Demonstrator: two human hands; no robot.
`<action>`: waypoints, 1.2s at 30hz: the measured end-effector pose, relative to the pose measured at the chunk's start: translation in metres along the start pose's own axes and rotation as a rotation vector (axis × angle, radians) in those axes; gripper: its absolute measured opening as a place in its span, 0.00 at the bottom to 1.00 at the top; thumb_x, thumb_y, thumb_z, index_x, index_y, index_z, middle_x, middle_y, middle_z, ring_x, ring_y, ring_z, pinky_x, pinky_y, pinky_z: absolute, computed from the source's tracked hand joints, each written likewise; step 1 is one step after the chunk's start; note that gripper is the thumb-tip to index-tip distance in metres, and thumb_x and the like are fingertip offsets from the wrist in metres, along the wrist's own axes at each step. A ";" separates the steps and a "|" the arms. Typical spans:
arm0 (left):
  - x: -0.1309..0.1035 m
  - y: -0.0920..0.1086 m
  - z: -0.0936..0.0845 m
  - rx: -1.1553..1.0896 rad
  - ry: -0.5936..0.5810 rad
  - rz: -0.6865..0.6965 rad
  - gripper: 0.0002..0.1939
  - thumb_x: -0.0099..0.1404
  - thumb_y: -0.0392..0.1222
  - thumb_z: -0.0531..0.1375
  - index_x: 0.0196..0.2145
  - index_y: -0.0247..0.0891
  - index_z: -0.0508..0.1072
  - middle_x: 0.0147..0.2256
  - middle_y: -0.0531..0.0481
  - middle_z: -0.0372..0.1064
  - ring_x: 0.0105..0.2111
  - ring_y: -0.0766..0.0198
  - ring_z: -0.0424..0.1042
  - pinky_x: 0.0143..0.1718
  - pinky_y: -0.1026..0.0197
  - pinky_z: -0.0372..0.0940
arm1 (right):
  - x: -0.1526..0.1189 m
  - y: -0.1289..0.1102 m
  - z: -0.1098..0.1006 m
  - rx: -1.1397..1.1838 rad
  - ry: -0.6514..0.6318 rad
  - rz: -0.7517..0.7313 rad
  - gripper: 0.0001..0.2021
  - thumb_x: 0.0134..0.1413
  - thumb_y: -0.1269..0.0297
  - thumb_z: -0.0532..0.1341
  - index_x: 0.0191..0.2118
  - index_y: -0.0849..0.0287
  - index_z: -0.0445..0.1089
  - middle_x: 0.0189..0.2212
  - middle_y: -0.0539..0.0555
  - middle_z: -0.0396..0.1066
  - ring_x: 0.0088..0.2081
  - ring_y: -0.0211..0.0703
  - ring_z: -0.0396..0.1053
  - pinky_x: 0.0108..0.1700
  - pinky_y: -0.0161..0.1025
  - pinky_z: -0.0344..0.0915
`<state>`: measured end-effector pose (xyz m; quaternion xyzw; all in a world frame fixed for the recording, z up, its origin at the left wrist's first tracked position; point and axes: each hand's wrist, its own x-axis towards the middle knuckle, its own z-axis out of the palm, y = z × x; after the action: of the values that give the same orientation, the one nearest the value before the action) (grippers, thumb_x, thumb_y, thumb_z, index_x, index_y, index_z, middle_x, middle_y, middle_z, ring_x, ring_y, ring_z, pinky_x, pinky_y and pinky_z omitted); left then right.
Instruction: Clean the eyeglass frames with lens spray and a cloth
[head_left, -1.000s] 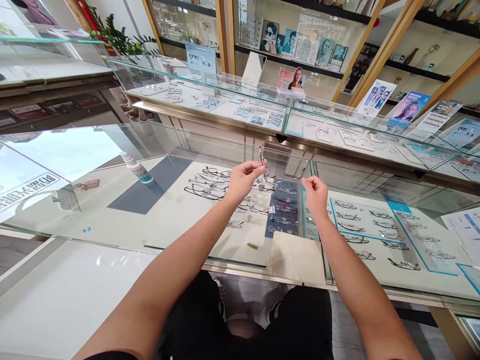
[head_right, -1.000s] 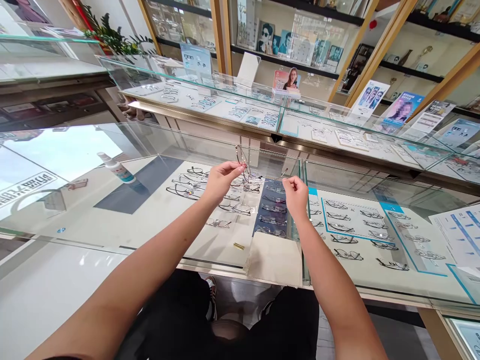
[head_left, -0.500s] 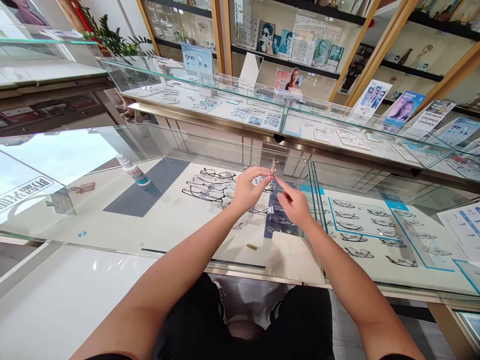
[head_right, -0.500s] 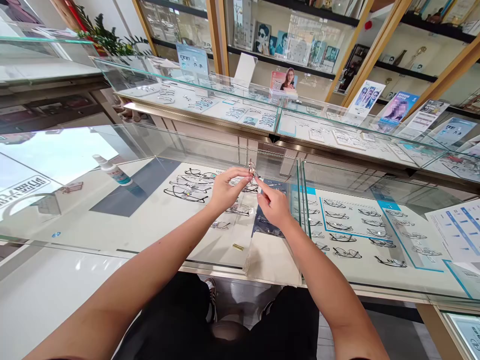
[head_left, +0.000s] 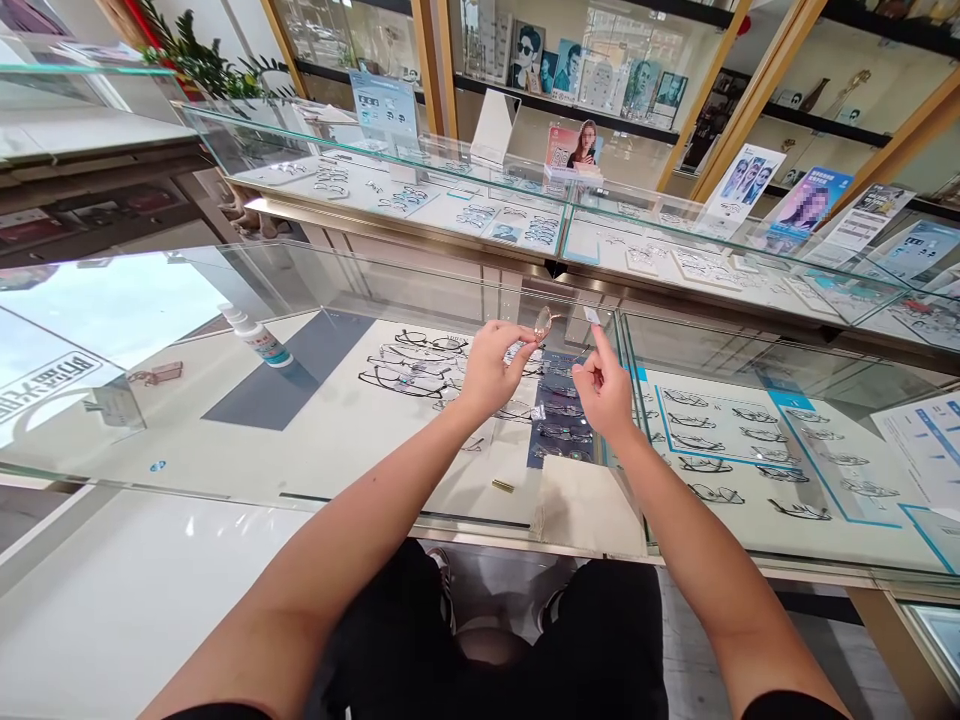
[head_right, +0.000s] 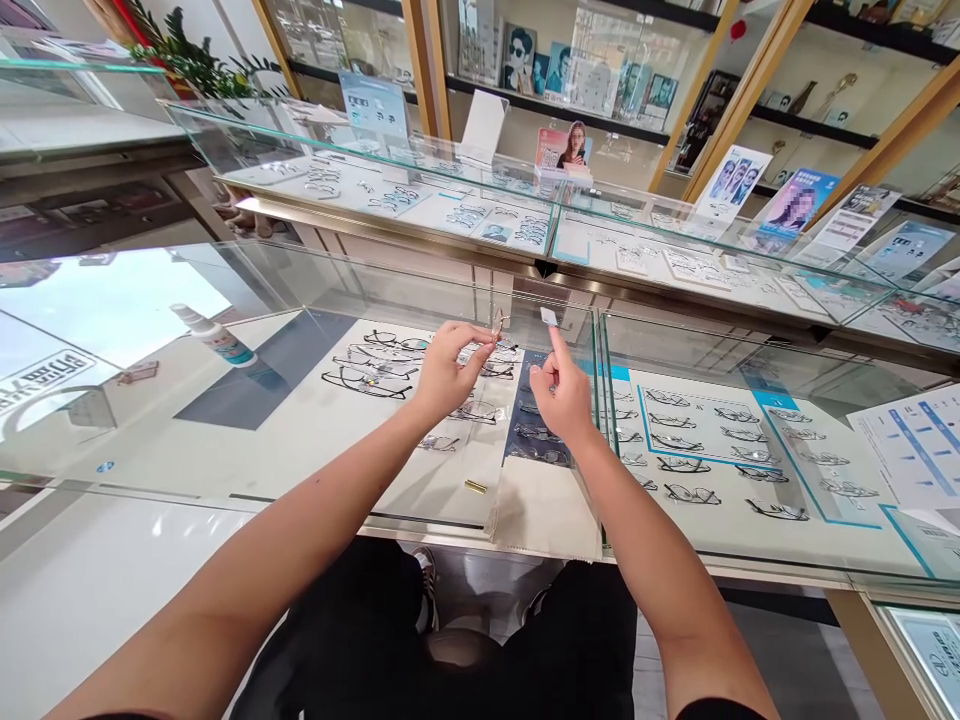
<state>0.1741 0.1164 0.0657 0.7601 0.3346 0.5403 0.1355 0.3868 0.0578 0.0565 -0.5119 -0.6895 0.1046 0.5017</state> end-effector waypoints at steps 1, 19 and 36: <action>0.000 0.000 0.000 0.013 -0.004 0.004 0.08 0.77 0.44 0.60 0.42 0.44 0.79 0.45 0.48 0.84 0.49 0.52 0.76 0.54 0.45 0.68 | 0.001 -0.001 -0.001 0.000 0.033 -0.007 0.35 0.70 0.60 0.56 0.79 0.53 0.52 0.27 0.44 0.58 0.28 0.41 0.58 0.34 0.41 0.61; 0.008 -0.016 -0.005 -0.083 0.145 -0.191 0.05 0.74 0.45 0.63 0.40 0.46 0.78 0.46 0.50 0.83 0.50 0.53 0.76 0.53 0.50 0.67 | -0.045 -0.089 -0.073 -0.223 -0.689 0.067 0.11 0.66 0.56 0.67 0.33 0.54 0.73 0.31 0.49 0.74 0.35 0.43 0.69 0.38 0.40 0.62; 0.012 -0.023 -0.010 -0.139 0.209 -0.299 0.09 0.73 0.48 0.62 0.40 0.44 0.79 0.44 0.47 0.82 0.49 0.52 0.76 0.50 0.51 0.65 | -0.181 -0.054 -0.117 -0.312 -0.530 0.143 0.12 0.73 0.54 0.61 0.44 0.46 0.84 0.51 0.58 0.81 0.53 0.57 0.77 0.55 0.55 0.75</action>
<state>0.1589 0.1394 0.0651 0.6304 0.4178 0.6121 0.2310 0.4429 -0.1566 0.0417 -0.5850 -0.7661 0.1623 0.2112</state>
